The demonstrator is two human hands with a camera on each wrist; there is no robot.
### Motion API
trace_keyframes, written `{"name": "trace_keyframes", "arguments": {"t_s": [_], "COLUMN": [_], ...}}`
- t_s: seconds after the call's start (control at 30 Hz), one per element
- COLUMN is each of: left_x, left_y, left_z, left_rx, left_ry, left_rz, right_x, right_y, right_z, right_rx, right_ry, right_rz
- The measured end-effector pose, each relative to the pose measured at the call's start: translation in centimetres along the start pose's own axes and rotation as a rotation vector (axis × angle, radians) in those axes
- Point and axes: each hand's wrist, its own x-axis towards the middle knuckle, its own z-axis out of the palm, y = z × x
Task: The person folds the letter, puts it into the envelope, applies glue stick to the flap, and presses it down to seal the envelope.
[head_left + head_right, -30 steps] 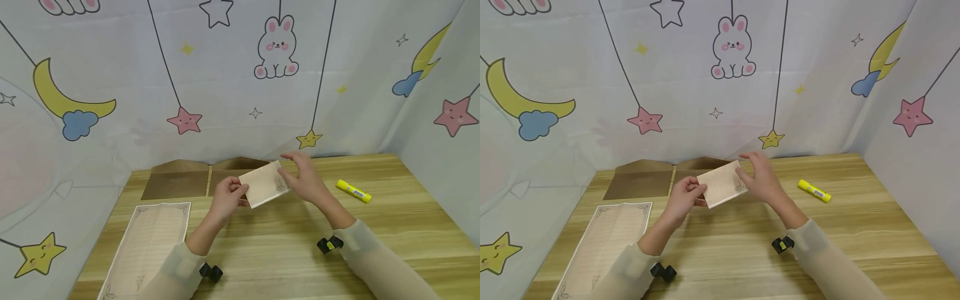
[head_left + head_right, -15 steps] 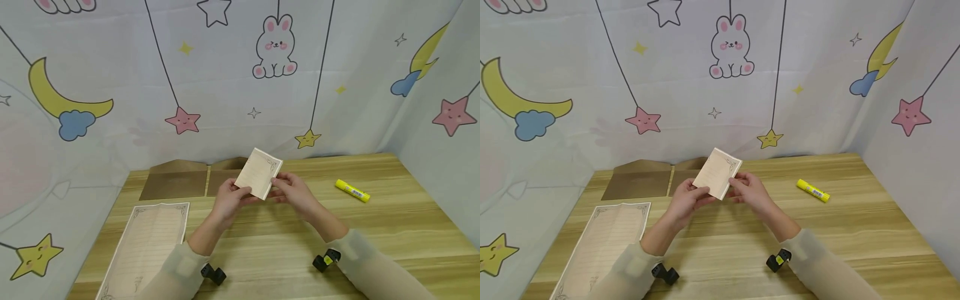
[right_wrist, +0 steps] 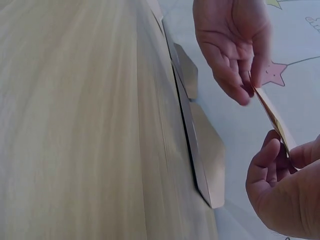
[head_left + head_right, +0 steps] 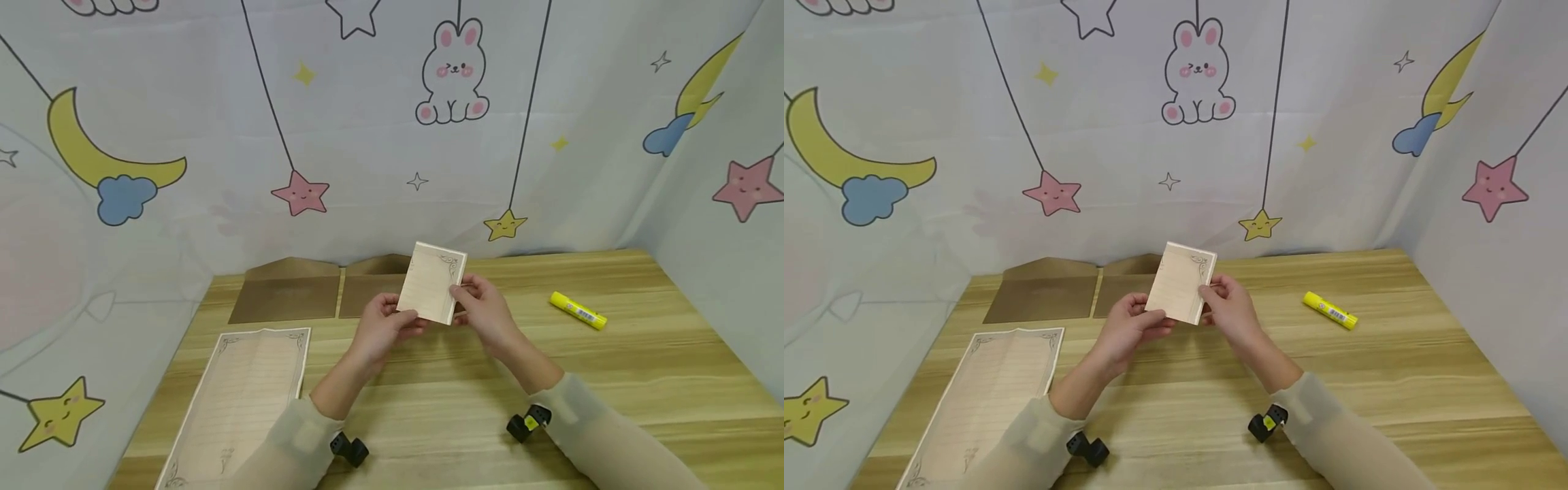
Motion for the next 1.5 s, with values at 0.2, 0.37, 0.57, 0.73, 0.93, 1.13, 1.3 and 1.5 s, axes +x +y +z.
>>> {"name": "trace_keyframes", "arguments": {"t_s": [0.2, 0.37, 0.57, 0.73, 0.93, 1.13, 1.3, 1.5], "left_x": [0.1, 0.4, 1.1, 1.9, 3.5, 4.9, 5.2, 5.0], "left_y": [0.2, 0.6, 1.5, 2.2, 2.1, 1.6, 1.5, 1.5], "left_z": [-1.5, -3.3, -5.9, -7.7, -9.0, -8.9, -8.3, -8.1], "left_rx": [0.203, 0.531, 0.958, 1.221, 1.478, 1.706, 1.772, 1.781], "left_ry": [0.062, 0.137, 0.212, 0.193, 0.117, 0.014, -0.037, -0.073], "left_rz": [0.104, 0.277, 0.437, 0.384, 0.337, 0.281, 0.218, 0.208], "right_x": [0.1, 0.0, -0.2, -0.4, -1.2, -1.8, -2.1, -2.4], "right_y": [-0.1, -0.2, -0.2, 0.0, 0.4, 0.7, 0.8, 0.8], "right_z": [-1.4, -2.7, -4.3, -5.7, -7.1, -7.9, -8.3, -9.0], "right_rx": [-0.022, -0.07, -0.153, -0.198, -0.219, -0.234, -0.237, -0.252], "right_ry": [0.026, 0.031, 0.045, 0.069, 0.078, 0.086, 0.09, 0.1], "right_rz": [0.001, -0.002, -0.026, -0.037, -0.041, -0.035, -0.041, -0.057]}}
